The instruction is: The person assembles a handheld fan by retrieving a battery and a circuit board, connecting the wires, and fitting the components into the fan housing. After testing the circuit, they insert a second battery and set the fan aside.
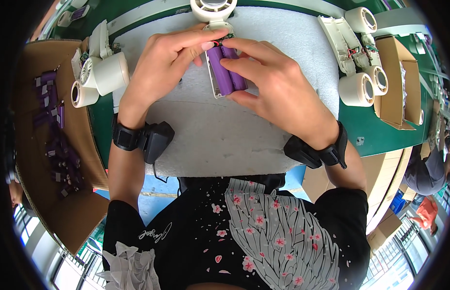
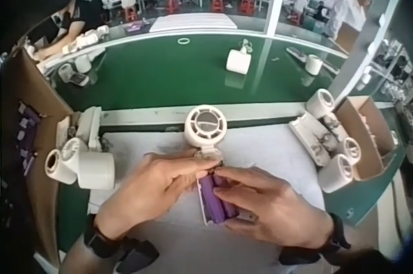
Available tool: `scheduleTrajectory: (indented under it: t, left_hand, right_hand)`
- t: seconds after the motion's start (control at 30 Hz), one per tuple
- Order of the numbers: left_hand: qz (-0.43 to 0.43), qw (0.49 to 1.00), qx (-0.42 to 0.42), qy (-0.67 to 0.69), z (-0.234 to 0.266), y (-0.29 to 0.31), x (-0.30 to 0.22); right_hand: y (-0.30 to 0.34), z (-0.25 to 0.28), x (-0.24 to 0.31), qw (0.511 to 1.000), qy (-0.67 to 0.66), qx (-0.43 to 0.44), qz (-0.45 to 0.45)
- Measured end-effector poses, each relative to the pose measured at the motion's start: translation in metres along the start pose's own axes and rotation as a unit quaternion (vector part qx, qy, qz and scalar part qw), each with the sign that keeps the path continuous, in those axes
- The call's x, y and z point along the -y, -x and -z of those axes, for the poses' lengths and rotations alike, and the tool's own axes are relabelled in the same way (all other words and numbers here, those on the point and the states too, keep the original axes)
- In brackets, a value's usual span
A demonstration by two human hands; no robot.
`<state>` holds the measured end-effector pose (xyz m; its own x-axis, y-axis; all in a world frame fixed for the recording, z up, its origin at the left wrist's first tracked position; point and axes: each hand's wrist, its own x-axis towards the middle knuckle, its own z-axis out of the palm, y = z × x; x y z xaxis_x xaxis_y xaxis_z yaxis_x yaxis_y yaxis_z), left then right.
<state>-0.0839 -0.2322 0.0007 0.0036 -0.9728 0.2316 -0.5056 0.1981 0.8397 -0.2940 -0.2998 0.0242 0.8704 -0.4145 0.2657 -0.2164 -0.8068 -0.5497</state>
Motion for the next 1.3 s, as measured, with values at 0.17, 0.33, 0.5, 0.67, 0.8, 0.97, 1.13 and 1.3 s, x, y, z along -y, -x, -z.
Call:
scheduleTrajectory:
  t: [0.17,0.33,0.5,0.67,0.8,0.97,1.13,1.3]
  left_hand:
    - [0.017,0.999,0.019,-0.02,0.001,0.0,0.001]
    - [0.029,1.0,0.012,-0.002,-0.002,-0.001,0.002]
    - [0.036,0.999,0.013,-0.001,-0.003,-0.002,0.002]
    - [0.036,0.999,-0.015,0.002,-0.004,-0.001,0.004]
    - [0.049,0.999,-0.006,0.006,-0.002,0.0,0.004]
    - [0.094,0.994,0.047,-0.01,0.006,-0.001,-0.001]
    - [0.122,0.991,0.035,0.039,0.005,-0.002,-0.006]
    - [0.107,0.991,0.032,0.068,0.004,-0.004,0.0]
  right_hand:
    - [0.0,-0.002,-0.001,1.0,0.008,-0.013,-0.006]
    - [0.0,-0.001,-0.002,1.0,-0.005,-0.008,-0.018]
    - [-0.001,-0.001,-0.004,1.0,-0.007,-0.006,-0.016]
    - [-0.004,-0.003,-0.004,0.999,-0.032,-0.015,-0.013]
    - [-0.007,-0.004,-0.003,0.999,-0.042,0.002,-0.031]
    - [-0.012,-0.008,-0.003,0.999,-0.017,0.013,-0.032]
    - [-0.016,-0.006,-0.003,0.995,-0.074,0.02,-0.071]
    - [-0.018,-0.003,-0.006,0.996,-0.079,0.021,-0.036]
